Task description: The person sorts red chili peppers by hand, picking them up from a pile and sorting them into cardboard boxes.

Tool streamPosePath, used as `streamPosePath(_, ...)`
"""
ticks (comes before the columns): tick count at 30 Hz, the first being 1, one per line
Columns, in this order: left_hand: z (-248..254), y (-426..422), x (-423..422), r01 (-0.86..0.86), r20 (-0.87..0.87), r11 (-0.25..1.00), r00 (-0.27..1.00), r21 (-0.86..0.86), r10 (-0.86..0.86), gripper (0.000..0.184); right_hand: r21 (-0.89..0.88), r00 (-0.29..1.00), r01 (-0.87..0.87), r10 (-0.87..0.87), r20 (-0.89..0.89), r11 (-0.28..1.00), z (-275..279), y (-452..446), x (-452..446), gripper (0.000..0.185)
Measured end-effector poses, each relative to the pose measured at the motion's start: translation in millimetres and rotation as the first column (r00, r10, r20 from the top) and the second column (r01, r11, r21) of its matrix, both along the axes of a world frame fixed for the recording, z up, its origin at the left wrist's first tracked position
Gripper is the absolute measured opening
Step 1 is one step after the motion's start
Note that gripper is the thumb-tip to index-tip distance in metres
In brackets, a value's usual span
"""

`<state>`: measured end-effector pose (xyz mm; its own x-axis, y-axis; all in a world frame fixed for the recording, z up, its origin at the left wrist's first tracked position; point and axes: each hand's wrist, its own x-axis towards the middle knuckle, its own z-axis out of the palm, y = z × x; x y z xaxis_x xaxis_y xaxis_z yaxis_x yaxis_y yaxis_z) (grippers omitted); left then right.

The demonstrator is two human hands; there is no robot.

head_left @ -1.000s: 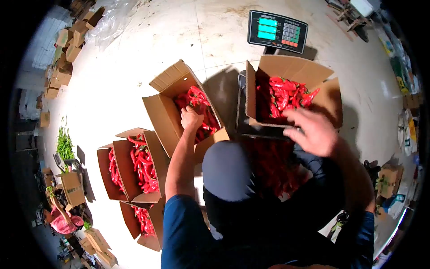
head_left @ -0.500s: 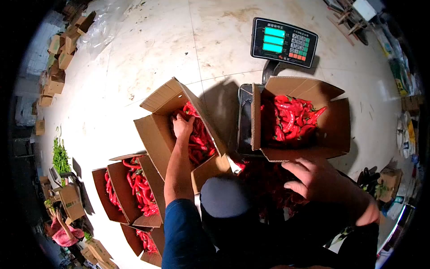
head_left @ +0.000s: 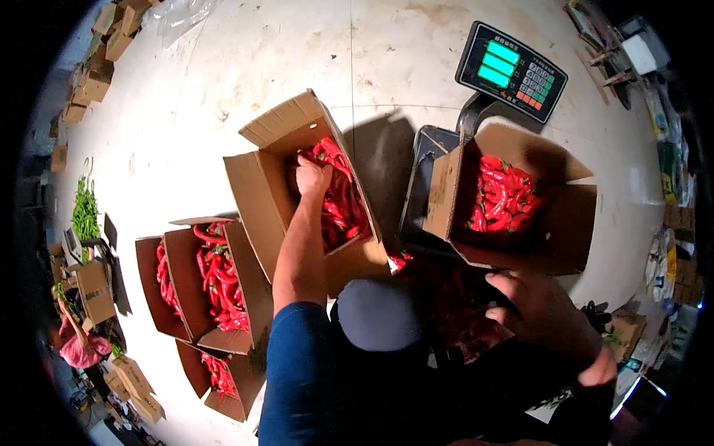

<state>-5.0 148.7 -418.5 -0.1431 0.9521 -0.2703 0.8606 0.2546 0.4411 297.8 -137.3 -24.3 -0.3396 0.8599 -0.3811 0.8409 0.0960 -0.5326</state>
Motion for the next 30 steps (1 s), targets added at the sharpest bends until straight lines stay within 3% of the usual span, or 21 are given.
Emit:
streamPosePath(2, -3, 0, 0, 0.022, 0.033, 1.000, 0.999, -0.006, -0.022, 0.096, 0.107, 0.996, -0.080, 0.074, 0.053, 0.991, -2, -1, 1, 0.050)
streamPosePath(3, -6, -2, 3, 0.053, -0.017, 0.999, 0.998, -0.002, -0.053, 0.097, 0.081, 0.996, -0.078, 0.075, 0.047, 0.994, -2, -1, 0, 0.049)
streamPosePath(6, -19, 11, -18, 0.284, 0.046, 0.958, 0.957, 0.040, -0.286, 0.099, 0.035, 0.997, -0.067, 0.066, 0.034, 0.997, 0, -1, -4, 0.047)
streamPosePath(9, 25, 17, -21, 0.312, 0.043, 0.942, 0.950, -0.121, -0.309, 0.101, 0.030, 0.999, -0.045, 0.045, 0.019, 0.999, 1, -3, -4, 0.045)
streamPosePath(13, 30, 23, -9, 0.254, -0.093, 0.930, 0.953, -0.266, -0.287, 0.107, 0.062, 1.000, -0.027, 0.026, 0.017, 0.998, 3, -1, -5, 0.046)
streamPosePath(16, 29, 28, -16, 0.337, 0.001, 0.918, 0.939, -0.207, -0.345, 0.112, 0.073, 0.999, -0.018, 0.016, 0.034, 0.997, 1, -3, -3, 0.047)
streamPosePath(17, 30, 33, -16, 0.331, 0.044, 0.903, 0.942, -0.275, -0.332, 0.111, 0.071, 0.999, -0.014, 0.012, 0.040, 0.997, -1, -4, -2, 0.047)
streamPosePath(20, -5, 42, -35, 0.496, 0.177, 0.850, 0.866, -0.180, -0.468, 0.106, 0.043, 0.999, 0.011, -0.010, -0.042, 0.999, -3, -5, -1, 0.048)
streamPosePath(21, 10, 35, -35, 0.475, 0.222, 0.869, 0.870, -0.137, -0.440, 0.101, 0.086, 0.999, -0.035, 0.038, -0.037, 0.996, -3, -5, 0, 0.048)
streamPosePath(23, -14, 39, -39, 0.499, 0.203, 0.852, 0.861, -0.159, -0.467, 0.103, 0.173, 0.991, -0.127, 0.132, -0.019, 0.977, -1, -4, -2, 0.048)
streamPosePath(28, 4, 31, -25, 0.451, 0.068, 0.865, 0.892, -0.220, -0.448, 0.104, 0.130, 0.994, -0.095, 0.088, 0.062, 0.987, -1, -6, -8, 0.048)
streamPosePath(30, 2, 30, -25, 0.372, 0.144, 0.918, 0.924, -0.135, -0.353, 0.091, 0.131, 0.994, -0.095, 0.087, 0.067, 0.987, 0, -6, -9, 0.048)
